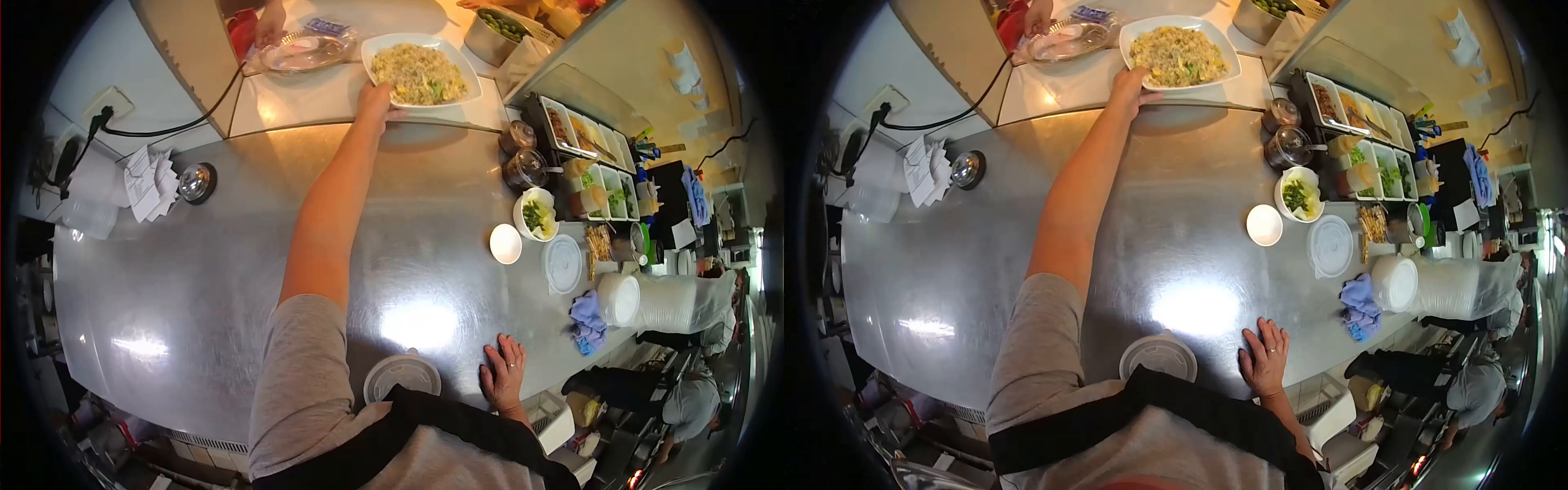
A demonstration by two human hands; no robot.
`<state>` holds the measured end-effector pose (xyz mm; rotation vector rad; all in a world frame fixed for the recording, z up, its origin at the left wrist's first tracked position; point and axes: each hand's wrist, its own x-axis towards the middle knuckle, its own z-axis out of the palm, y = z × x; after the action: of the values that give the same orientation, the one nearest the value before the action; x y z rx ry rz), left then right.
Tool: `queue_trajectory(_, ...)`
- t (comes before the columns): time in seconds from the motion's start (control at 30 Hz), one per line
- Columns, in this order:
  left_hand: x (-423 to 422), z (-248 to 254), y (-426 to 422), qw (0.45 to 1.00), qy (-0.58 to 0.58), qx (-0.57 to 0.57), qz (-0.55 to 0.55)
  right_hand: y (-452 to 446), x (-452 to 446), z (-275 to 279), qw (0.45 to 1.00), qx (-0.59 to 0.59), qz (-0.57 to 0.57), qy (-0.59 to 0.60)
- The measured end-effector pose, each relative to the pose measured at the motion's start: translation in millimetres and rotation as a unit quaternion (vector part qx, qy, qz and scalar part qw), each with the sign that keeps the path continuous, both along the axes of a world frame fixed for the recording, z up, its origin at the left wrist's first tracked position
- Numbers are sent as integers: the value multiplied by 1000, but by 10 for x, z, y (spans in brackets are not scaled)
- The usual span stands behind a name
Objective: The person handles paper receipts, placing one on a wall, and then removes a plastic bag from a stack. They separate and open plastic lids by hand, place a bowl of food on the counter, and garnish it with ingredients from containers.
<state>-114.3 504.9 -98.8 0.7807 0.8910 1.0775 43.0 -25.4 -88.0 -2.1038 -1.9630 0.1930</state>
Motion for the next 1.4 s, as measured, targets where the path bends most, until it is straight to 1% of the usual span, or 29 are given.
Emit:
queue_trajectory(0.07, 41, -35, 148, 999, -7, 3, -39, 10, 1, -14, 1000, -2, 3, 0)
queue_trajectory(0.1, 57, -63, 225, 998, -10, -26, -64, 16, 2, -16, 1000, -1, 3, -1)
queue_trajectory(0.2, 65, -301, 147, 988, -104, 55, 100, -1, 12, 0, 1000, -4, 4, -3)
queue_trajectory(0.23, 57, -375, 86, 979, -151, 10, 137, -5, 2, -3, 1000, -2, 2, -1)
queue_trajectory(0.3, -53, -486, -165, 990, -124, 42, 52, -13, 5, -5, 1000, 7, 5, 3)
queue_trajectory(0.4, -394, -367, -952, 992, -55, 83, -78, -54, 19, -11, 1000, 18, -1, 8)
queue_trajectory(0.43, -549, -328, -1285, 988, -26, 90, -122, -64, 17, -16, 1000, 19, -3, 10)
queue_trajectory(0.53, -1097, -363, -2311, 962, 176, 129, -167, -100, 25, -78, 999, 38, 5, 6)
queue_trajectory(0.57, -1273, -147, -2694, 907, 334, 163, -200, -101, 34, -78, 999, 42, 4, 4)
queue_trajectory(0.6, -1402, 107, -3075, 824, 479, 198, -231, -110, 33, -82, 999, 49, 2, 8)
queue_trajectory(0.67, -1544, 318, -3844, 734, 599, 250, -199, -80, 4, -72, 998, 67, 7, 16)
queue_trajectory(0.73, -1541, 397, -4391, 714, 618, 270, -187, -29, -46, -36, 996, 87, 19, 25)
queue_trajectory(0.77, -1491, 413, -4610, 703, 627, 284, -179, 4, -96, -16, 995, 86, 49, 35)
queue_trajectory(0.83, -1336, 299, -4962, 713, 621, 261, -197, 75, -193, -55, 989, 83, 117, 43)
queue_trajectory(0.87, -1232, 247, -5083, 717, 618, 251, -202, 83, -221, -80, 978, 103, 166, 80)
queue_trajectory(0.93, -942, 278, -5262, 743, 596, 245, -180, 55, -250, -15, 960, 68, 231, 146)
queue_trajectory(0.97, -787, 280, -5337, 757, 584, 240, -170, 33, -198, 0, 962, 59, 226, 145)
queue_trajectory(1.03, -470, 249, -5404, 812, 532, 170, -169, -2, -1, 7, 965, 38, 219, 141)
queue_trajectory(1.07, -298, 235, -5424, 837, 502, 134, -169, -10, 169, 14, 964, 12, 204, 170)
queue_trajectory(1.13, 116, 221, -5452, 846, 490, 174, -115, 9, 597, 21, 958, -39, 170, 228)
queue_trajectory(1.17, 317, 214, -5438, 849, 483, 195, -92, 31, 829, -69, 948, -33, 183, 257)
queue_trajectory(1.23, 686, 156, -5367, 846, 459, 256, -89, 30, 1215, -3, 881, -136, 140, 431)
queue_trajectory(1.27, 868, 110, -5348, 846, 445, 281, -91, -13, 1400, 43, 831, -190, 111, 511)
queue_trajectory(1.3, 1033, 116, -5316, 872, 409, 257, -83, -66, 1556, 120, 783, -192, 100, 583)
queue_trajectory(1.37, 1321, 202, -5222, 918, 332, 207, -61, -150, 1846, 294, 715, -231, 43, 658)
queue_trajectory(1.4, 1442, 194, -5205, 927, 314, 199, -52, -171, 1981, 370, 679, -246, 19, 692)
